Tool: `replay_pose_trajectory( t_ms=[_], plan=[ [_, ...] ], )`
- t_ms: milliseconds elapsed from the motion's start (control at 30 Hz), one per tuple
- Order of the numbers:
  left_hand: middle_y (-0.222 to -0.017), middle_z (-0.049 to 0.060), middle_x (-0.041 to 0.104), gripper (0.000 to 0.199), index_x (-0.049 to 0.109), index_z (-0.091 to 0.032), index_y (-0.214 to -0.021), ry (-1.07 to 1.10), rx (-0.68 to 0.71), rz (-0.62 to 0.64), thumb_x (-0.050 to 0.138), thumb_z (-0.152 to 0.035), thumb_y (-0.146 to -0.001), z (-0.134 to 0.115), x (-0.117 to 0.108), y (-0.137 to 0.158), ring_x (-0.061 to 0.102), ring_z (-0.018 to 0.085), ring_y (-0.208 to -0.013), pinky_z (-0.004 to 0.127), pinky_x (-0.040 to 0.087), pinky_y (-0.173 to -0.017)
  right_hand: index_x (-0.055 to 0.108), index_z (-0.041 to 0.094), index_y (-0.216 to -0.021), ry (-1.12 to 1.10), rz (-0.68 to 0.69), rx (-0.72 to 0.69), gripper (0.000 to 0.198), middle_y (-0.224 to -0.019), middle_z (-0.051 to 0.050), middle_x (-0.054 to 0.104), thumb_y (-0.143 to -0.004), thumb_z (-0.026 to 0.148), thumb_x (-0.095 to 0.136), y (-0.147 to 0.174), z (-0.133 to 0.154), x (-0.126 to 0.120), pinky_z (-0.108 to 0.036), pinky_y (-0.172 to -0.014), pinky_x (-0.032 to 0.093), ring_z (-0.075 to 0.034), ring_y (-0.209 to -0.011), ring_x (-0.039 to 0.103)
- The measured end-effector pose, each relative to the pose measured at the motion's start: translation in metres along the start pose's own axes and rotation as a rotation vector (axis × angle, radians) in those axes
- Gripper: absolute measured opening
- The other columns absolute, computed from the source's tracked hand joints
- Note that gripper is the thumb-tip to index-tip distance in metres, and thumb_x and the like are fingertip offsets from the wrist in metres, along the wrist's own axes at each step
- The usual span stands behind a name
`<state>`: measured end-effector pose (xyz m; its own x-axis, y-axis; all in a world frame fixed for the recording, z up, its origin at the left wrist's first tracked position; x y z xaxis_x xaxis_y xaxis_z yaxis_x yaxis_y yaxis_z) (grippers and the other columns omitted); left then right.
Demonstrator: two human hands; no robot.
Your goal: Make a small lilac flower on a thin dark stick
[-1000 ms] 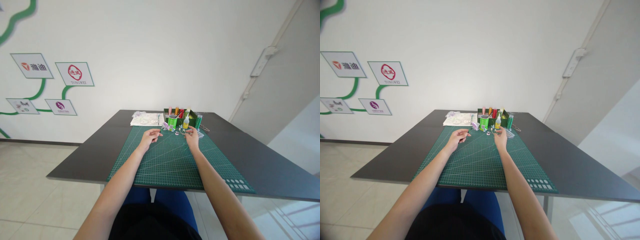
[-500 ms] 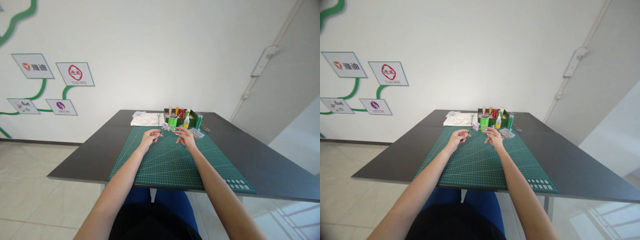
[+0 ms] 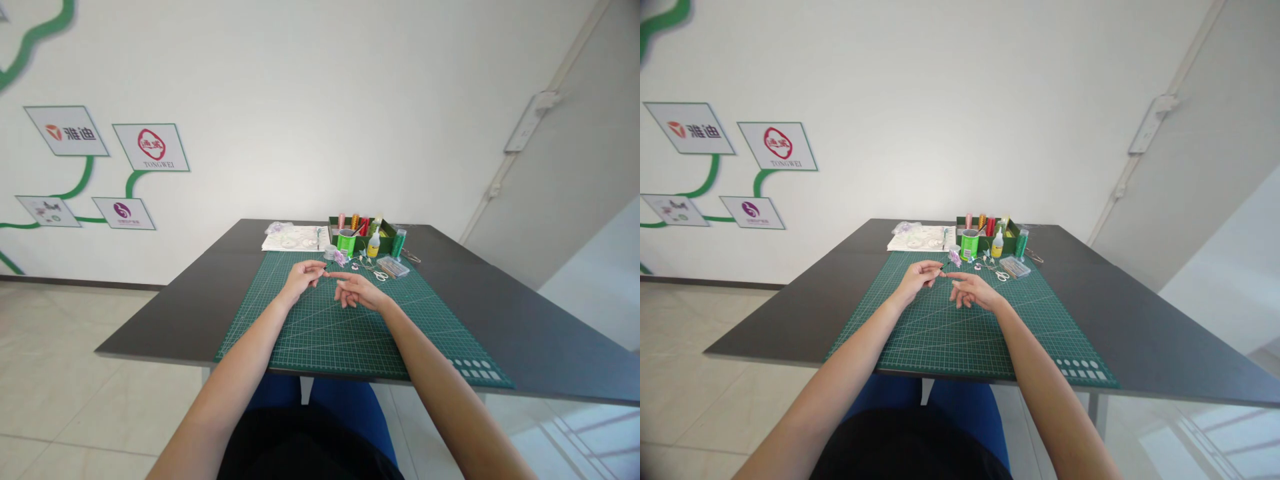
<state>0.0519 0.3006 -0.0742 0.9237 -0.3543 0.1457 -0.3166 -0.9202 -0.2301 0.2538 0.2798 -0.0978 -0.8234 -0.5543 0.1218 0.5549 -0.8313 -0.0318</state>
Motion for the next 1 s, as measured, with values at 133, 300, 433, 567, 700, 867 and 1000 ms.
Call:
replay_pose_trajectory(
  t_ms=[133, 300, 433, 567, 700, 867, 1000],
  plan=[
    [-0.082, 0.01, 0.078, 0.038, 0.075, -0.011, -0.098, -0.008, 0.004, -0.028, 0.084, -0.03, -0.067, 0.001, -0.002, -0.001, 0.045, 0.006, -0.046, 0.022, 0.036, -0.048, 0.067, 0.011, -0.129, 0.06, -0.065, -0.052, 0.057, -0.051, 0.005, 0.059, -0.082, 0.042, 0.077, -0.001, -0.002, -0.004, -0.017, -0.031, 0.027, -0.008, -0.035, 0.048],
    [-0.081, 0.01, 0.078, 0.037, 0.074, -0.01, -0.098, -0.006, 0.008, -0.051, 0.083, -0.028, -0.067, 0.002, -0.003, -0.002, 0.046, 0.006, -0.046, 0.022, 0.035, -0.047, 0.071, 0.01, -0.121, 0.083, -0.096, -0.108, 0.052, -0.043, 0.01, 0.047, -0.084, 0.045, 0.074, 0.0, 0.003, -0.003, -0.02, -0.033, 0.016, -0.006, -0.031, 0.034],
    [-0.081, 0.01, 0.078, 0.035, 0.074, -0.01, -0.099, -0.012, 0.0, -0.065, 0.082, -0.026, -0.068, 0.001, -0.003, -0.001, 0.047, 0.006, -0.046, 0.022, 0.035, -0.047, 0.072, 0.01, -0.116, 0.096, -0.097, -0.118, 0.048, -0.041, 0.011, 0.044, -0.083, 0.044, 0.074, 0.001, 0.004, -0.001, -0.021, -0.035, 0.016, -0.005, -0.031, 0.029],
    [-0.083, 0.01, 0.078, 0.034, 0.075, -0.011, -0.1, -0.025, 0.002, -0.075, 0.081, -0.027, -0.071, 0.002, -0.004, -0.002, 0.046, 0.006, -0.046, 0.022, 0.035, -0.048, 0.073, 0.011, -0.115, 0.126, -0.088, -0.113, 0.046, -0.04, 0.011, 0.043, -0.084, 0.044, 0.073, 0.001, 0.004, -0.001, -0.021, -0.036, 0.016, -0.005, -0.031, 0.029],
    [-0.081, 0.01, 0.078, 0.031, 0.075, -0.01, -0.099, -0.063, 0.018, -0.087, 0.079, -0.025, -0.072, 0.006, -0.006, -0.004, 0.046, 0.006, -0.045, 0.022, 0.036, -0.047, 0.073, 0.011, -0.117, 0.147, -0.071, -0.102, 0.046, -0.04, 0.011, 0.044, -0.084, 0.043, 0.072, 0.0, 0.002, -0.002, -0.021, -0.036, 0.018, -0.006, -0.031, 0.03],
    [-0.077, 0.009, 0.077, 0.022, 0.076, -0.01, -0.096, -0.194, 0.062, -0.103, 0.075, -0.021, -0.076, 0.01, -0.008, -0.007, 0.047, 0.007, -0.043, 0.023, 0.04, -0.047, 0.073, 0.009, -0.121, 0.179, -0.054, -0.082, 0.048, -0.04, 0.011, 0.044, -0.085, 0.041, 0.071, -0.001, -0.002, -0.004, -0.021, -0.038, 0.02, -0.006, -0.031, 0.031],
    [-0.076, 0.008, 0.077, 0.018, 0.076, -0.01, -0.095, -0.293, 0.067, -0.115, 0.073, -0.016, -0.079, 0.01, -0.008, -0.007, 0.048, 0.007, -0.042, 0.022, 0.042, -0.047, 0.072, 0.008, -0.122, 0.192, -0.044, -0.07, 0.048, -0.04, 0.011, 0.044, -0.085, 0.04, 0.07, -0.001, -0.003, -0.004, -0.021, -0.039, 0.022, -0.006, -0.032, 0.032]
  ],
)
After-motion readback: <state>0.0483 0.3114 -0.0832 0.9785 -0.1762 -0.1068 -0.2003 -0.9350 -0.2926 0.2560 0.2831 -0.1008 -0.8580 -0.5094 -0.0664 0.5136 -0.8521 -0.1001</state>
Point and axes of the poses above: each hand's wrist, its own y-axis away from the middle knuckle, its own x-axis out of the palm, z = x × y, the point moved 2 cm from there along -y, towards the middle knuckle
